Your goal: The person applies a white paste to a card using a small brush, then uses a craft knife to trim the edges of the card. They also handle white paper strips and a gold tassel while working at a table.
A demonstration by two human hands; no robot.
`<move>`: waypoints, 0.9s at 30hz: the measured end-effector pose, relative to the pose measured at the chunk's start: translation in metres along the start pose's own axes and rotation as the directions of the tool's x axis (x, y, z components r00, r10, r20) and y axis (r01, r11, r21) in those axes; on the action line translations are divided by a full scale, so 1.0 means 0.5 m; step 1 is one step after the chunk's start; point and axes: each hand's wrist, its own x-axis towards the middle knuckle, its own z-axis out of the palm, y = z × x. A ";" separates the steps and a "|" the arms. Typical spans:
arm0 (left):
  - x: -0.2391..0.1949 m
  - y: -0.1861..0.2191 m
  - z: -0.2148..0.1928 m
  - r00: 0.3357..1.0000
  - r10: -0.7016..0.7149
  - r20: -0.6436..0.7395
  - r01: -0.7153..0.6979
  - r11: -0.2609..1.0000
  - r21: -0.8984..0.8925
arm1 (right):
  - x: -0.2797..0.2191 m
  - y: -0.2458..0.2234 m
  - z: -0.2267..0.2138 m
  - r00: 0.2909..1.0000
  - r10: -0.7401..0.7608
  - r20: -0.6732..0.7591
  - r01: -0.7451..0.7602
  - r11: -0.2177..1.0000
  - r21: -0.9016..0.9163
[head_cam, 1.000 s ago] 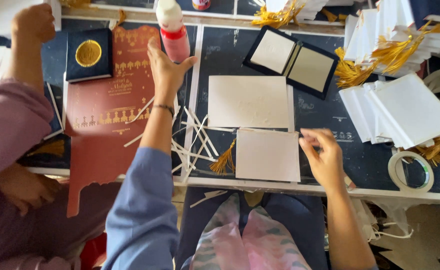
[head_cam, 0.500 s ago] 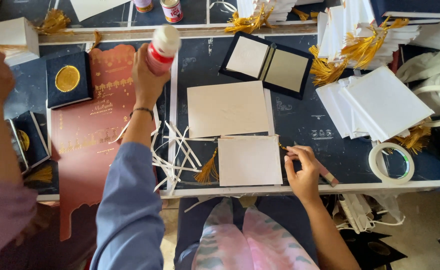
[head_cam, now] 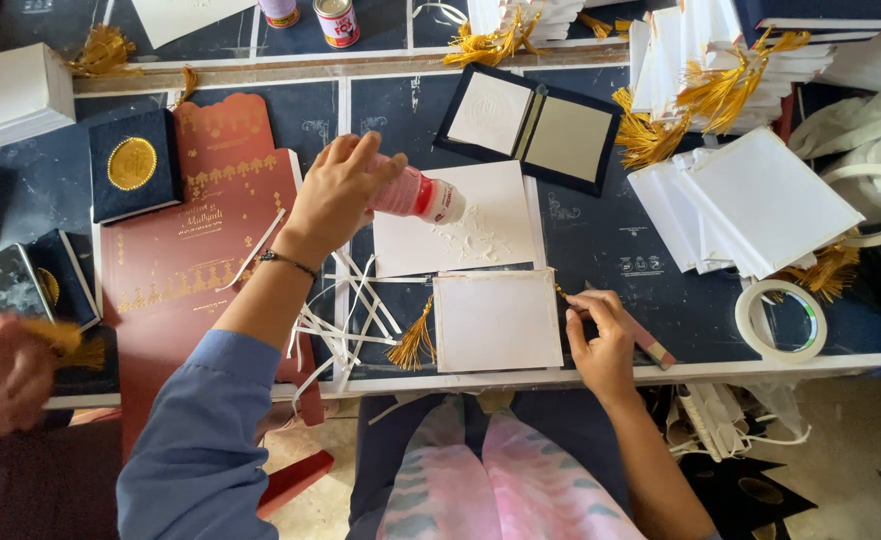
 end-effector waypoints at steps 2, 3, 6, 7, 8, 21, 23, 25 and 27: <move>0.014 0.001 -0.017 1.000 0.016 -0.006 -0.016 1.000 0.001 | 0.002 -0.003 0.000 1.000 0.002 0.000 -0.002 1.000 -0.003; 0.021 0.001 -0.024 0.999 0.031 -0.011 -0.030 1.000 0.003 | 0.002 -0.005 0.000 1.000 0.003 0.002 -0.003 1.000 -0.005; 0.033 0.000 0.051 0.985 0.117 -0.128 -0.102 0.988 0.119 | 0.005 -0.013 -0.001 1.000 -0.009 -0.003 0.009 0.999 -0.037; 0.032 0.004 0.045 0.985 0.115 -0.126 -0.100 0.988 0.117 | 0.001 -0.011 -0.001 1.000 -0.008 0.000 0.008 0.999 -0.037; 0.034 0.006 0.038 0.984 0.133 -0.115 -0.119 0.985 0.122 | 0.002 -0.007 0.000 1.000 -0.013 -0.002 0.013 1.000 -0.027; 0.039 0.024 -0.037 0.987 0.116 -0.115 -0.097 0.982 0.163 | 0.012 -0.037 -0.009 1.000 -0.005 0.004 0.005 0.998 -0.065; 0.038 0.023 -0.037 0.987 0.116 -0.108 -0.099 0.983 0.152 | 0.012 -0.039 -0.009 1.000 -0.004 0.000 0.004 0.997 -0.071; 0.031 0.021 -0.018 0.989 0.111 -0.101 -0.096 0.985 0.142 | 0.013 -0.038 -0.009 1.000 -0.006 0.001 0.006 0.997 -0.077; 0.017 0.020 0.019 0.972 0.152 -0.177 -0.124 0.979 0.161 | 0.012 -0.035 -0.008 1.000 -0.026 0.000 0.026 0.996 -0.083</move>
